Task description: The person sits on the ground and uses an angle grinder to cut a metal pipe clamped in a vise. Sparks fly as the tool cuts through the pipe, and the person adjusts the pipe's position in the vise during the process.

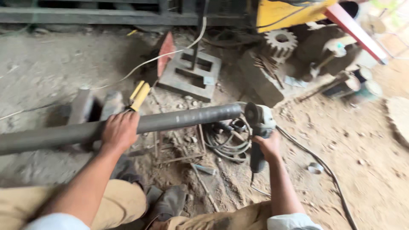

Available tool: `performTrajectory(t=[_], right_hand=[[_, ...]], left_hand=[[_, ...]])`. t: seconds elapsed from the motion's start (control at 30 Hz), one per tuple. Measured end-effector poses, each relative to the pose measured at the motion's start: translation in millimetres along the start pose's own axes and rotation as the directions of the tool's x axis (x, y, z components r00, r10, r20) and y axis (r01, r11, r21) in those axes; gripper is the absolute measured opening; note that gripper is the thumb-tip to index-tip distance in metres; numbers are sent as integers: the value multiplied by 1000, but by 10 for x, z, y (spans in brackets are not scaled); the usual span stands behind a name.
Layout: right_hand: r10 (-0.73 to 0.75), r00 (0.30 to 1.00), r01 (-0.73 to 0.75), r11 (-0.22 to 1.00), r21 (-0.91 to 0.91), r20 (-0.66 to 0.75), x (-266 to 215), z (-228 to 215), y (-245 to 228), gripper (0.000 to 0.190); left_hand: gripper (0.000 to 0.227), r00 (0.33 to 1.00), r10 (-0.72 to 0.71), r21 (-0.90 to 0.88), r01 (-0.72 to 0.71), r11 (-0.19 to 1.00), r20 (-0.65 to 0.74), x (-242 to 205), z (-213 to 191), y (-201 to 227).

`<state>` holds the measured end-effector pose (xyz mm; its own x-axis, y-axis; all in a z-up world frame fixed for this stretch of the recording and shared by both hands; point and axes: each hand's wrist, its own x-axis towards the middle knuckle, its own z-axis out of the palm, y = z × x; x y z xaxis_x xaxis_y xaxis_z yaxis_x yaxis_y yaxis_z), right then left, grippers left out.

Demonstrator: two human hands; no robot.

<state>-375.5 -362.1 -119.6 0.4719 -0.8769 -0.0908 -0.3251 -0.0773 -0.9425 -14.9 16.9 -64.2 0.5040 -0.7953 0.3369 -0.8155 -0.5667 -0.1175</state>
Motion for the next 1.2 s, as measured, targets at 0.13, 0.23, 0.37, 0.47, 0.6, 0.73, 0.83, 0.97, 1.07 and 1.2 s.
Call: performTrajectory(t=[0.13, 0.23, 0.37, 0.47, 0.6, 0.73, 0.83, 0.97, 1.07, 1.2], right_hand=[[23, 998, -27, 997, 76, 55, -14, -16, -63, 35], [53, 995, -63, 991, 114, 90, -28, 29, -140, 36], [79, 995, -82, 995, 57, 55, -61, 111, -177, 41], [31, 991, -36, 999, 38, 131, -70, 67, -207, 36], [56, 987, -65, 996, 59, 153, -84, 32, -142, 41], [81, 985, -82, 997, 0, 151, -39, 95, -128, 41], [91, 985, -88, 996, -25, 144, -21, 104, -98, 43], [67, 990, -64, 997, -31, 121, -17, 106, -67, 42], [69, 985, -65, 997, -28, 156, -21, 96, -72, 39], [97, 986, -83, 991, -106, 134, -8, 78, -70, 39]], left_hand=[[51, 996, -20, 10, 21, 1000, -84, -156, 43, 105], [55, 998, -52, -61, 55, 997, 42, -5, -118, 67], [50, 825, -102, -95, 186, 978, 556, 370, -309, -44], [57, 653, -42, -158, 245, 956, 756, 652, -367, -129], [57, 558, 69, -265, 277, 924, 827, 741, -277, -177], [58, 582, 95, -299, 266, 916, 808, 728, -216, -226], [59, 581, 68, -276, 277, 920, 811, 712, -171, -225], [59, 586, 79, -282, 263, 923, 806, 714, -171, -223], [58, 592, 76, -270, 247, 931, 802, 715, -220, -207], [59, 619, 28, -230, 249, 941, 785, 680, -327, -166]])
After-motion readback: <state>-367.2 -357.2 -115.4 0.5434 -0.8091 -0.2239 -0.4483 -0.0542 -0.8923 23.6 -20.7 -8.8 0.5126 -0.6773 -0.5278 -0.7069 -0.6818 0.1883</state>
